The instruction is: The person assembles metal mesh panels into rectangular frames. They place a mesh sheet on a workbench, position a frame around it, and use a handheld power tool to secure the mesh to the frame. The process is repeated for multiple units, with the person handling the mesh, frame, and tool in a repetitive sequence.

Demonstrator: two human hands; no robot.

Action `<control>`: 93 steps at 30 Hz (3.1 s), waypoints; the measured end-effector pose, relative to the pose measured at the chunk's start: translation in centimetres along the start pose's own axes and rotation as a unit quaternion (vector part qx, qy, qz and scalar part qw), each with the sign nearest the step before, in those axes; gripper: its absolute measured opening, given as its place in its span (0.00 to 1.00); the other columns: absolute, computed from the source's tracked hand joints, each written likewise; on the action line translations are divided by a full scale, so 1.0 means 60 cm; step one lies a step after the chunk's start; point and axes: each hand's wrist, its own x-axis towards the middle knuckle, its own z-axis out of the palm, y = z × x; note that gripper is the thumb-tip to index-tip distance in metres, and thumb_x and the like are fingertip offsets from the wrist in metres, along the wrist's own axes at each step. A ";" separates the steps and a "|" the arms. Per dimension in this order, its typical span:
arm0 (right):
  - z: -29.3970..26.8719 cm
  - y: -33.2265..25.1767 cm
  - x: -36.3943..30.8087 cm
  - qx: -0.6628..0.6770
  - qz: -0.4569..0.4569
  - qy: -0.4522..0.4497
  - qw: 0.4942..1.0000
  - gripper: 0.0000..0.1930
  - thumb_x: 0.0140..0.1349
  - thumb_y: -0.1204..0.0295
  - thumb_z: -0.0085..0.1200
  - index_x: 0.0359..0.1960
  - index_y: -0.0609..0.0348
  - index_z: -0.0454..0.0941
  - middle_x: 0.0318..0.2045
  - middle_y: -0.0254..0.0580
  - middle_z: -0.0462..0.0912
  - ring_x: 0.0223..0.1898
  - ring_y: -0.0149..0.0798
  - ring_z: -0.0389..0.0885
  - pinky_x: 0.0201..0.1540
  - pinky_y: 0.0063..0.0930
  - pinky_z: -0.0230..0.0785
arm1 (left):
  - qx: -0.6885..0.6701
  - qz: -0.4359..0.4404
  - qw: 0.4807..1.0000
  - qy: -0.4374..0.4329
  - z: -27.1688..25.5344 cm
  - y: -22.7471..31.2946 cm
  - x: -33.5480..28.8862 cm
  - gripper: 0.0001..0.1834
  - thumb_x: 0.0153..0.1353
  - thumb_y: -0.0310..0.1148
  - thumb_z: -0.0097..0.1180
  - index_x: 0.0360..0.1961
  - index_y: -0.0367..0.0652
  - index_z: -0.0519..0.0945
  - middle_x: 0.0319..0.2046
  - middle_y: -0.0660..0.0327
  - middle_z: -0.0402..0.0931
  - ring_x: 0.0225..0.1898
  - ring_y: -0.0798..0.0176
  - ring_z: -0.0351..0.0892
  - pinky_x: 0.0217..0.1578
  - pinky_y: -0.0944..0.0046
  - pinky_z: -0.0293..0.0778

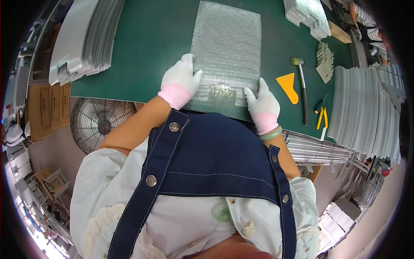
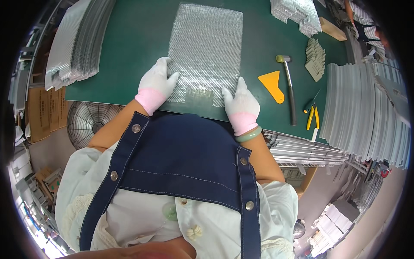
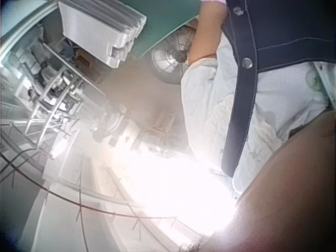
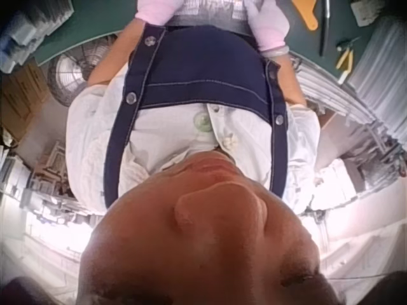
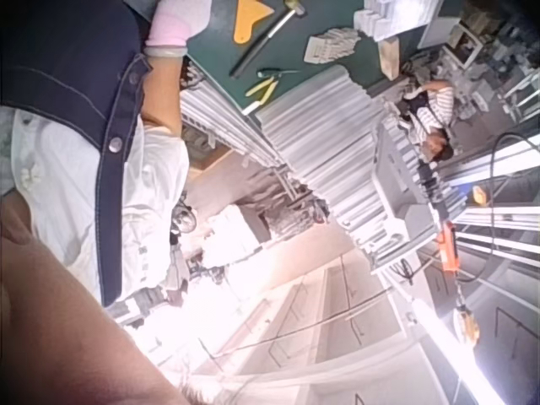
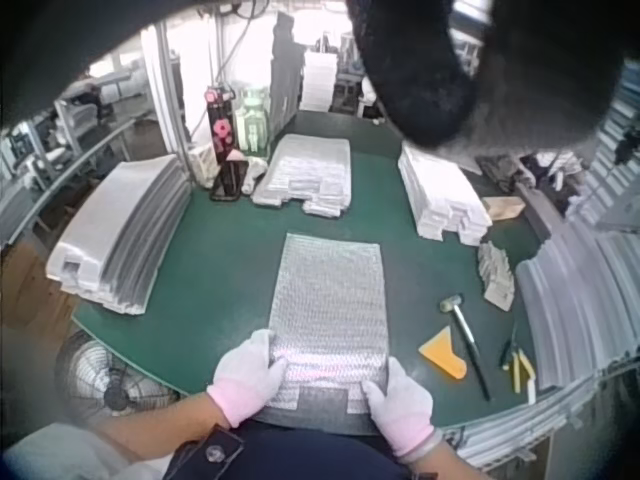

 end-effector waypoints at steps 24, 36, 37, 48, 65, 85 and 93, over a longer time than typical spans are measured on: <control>-0.030 0.014 0.045 -0.094 -0.302 0.035 0.948 0.29 0.61 0.61 0.56 0.63 0.60 0.69 0.59 0.47 0.75 0.64 0.48 0.69 0.67 0.58 0.54 | 0.197 0.177 0.959 -0.096 -0.040 0.008 0.067 0.31 0.60 0.43 0.53 0.62 0.41 0.70 0.62 0.49 0.66 0.66 0.45 0.62 0.67 0.33 0.49; -0.241 0.038 0.507 0.074 -0.102 0.302 0.945 0.23 0.66 0.50 0.48 0.40 0.59 0.84 0.38 0.57 0.85 0.44 0.59 0.84 0.49 0.49 0.75 | 0.115 0.286 0.951 0.002 0.005 -0.005 0.138 0.31 0.60 0.49 0.56 0.58 0.39 0.75 0.63 0.43 0.66 0.68 0.40 0.59 0.68 0.33 0.48; -0.237 0.048 0.539 0.032 -0.032 0.299 0.953 0.24 0.65 0.50 0.49 0.41 0.59 0.84 0.39 0.57 0.85 0.44 0.58 0.84 0.50 0.49 0.74 | 0.119 0.286 0.951 0.009 0.003 -0.006 0.136 0.31 0.59 0.49 0.57 0.58 0.39 0.75 0.63 0.43 0.66 0.68 0.40 0.59 0.68 0.33 0.48; -0.278 0.046 0.632 -0.120 0.101 0.131 0.979 0.20 0.65 0.58 0.46 0.45 0.59 0.85 0.49 0.58 0.84 0.51 0.57 0.83 0.56 0.47 0.72 | 0.086 0.273 0.958 -0.011 -0.007 -0.001 0.137 0.30 0.60 0.49 0.56 0.58 0.40 0.75 0.64 0.42 0.66 0.69 0.39 0.60 0.68 0.32 0.49; -0.416 -0.021 0.451 -0.416 -0.147 0.505 0.742 0.18 0.60 0.71 0.47 0.50 0.65 0.77 0.48 0.46 0.76 0.56 0.45 0.72 0.69 0.55 0.53 | 0.241 0.242 0.909 -0.240 -0.083 0.040 0.179 0.41 0.51 0.56 0.64 0.65 0.51 0.73 0.68 0.49 0.63 0.68 0.48 0.61 0.69 0.41 0.50; -0.168 -0.008 0.021 0.411 -0.106 0.112 0.898 0.34 0.63 0.68 0.64 0.67 0.70 0.63 0.40 0.42 0.82 0.38 0.30 0.80 0.42 0.23 0.74 | -0.439 -0.021 0.898 -0.021 -0.157 0.100 -0.021 0.28 0.59 0.37 0.68 0.55 0.31 0.73 0.36 0.57 0.82 0.37 0.68 0.81 0.39 0.68 0.77; -0.036 -0.005 0.015 0.237 -0.066 0.093 0.965 0.39 0.59 0.59 0.65 0.64 0.77 0.64 0.58 0.67 0.75 0.61 0.56 0.75 0.64 0.38 0.66 | -0.057 -0.026 0.998 0.024 -0.062 0.041 -0.023 0.43 0.59 0.55 0.63 0.62 0.29 0.67 0.39 0.45 0.81 0.42 0.47 0.83 0.46 0.53 0.77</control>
